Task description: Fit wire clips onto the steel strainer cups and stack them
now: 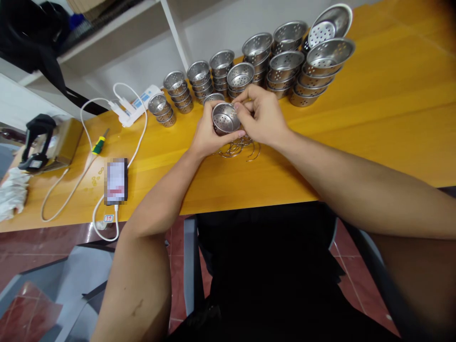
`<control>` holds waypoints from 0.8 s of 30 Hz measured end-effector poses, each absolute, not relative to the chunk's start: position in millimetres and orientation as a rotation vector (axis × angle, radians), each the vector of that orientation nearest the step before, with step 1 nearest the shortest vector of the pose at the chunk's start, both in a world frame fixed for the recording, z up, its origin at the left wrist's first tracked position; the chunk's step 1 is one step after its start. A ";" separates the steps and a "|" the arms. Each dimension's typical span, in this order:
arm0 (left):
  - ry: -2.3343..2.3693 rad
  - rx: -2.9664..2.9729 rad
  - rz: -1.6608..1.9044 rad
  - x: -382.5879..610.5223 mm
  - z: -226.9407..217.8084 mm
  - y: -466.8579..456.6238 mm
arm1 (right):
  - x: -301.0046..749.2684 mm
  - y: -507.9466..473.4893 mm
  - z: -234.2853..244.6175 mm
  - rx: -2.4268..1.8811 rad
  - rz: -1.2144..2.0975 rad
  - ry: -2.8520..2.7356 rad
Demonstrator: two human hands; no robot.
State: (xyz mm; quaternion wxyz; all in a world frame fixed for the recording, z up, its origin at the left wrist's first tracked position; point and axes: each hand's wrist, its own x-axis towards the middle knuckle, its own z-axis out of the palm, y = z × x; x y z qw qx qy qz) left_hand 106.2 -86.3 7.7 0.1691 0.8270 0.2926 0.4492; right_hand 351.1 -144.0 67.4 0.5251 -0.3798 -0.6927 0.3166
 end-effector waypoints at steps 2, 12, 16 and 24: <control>0.835 2.340 1.279 106.9 10.6 -88.9 | 349.6 -144.4 66.6 -0.910 0.755 -1.655; 0.658 2.162 1.201 103.1 9.5 -85.0 | 364.2 -152.1 94.7 -0.675 1.015 -1.714; 0.604 2.068 1.092 98.4 11.9 -84.1 | 372.9 -153.6 104.7 -0.506 1.260 -1.745; 0.560 2.201 1.073 99.9 7.7 -80.4 | 377.4 -147.0 101.2 -0.483 1.358 -1.748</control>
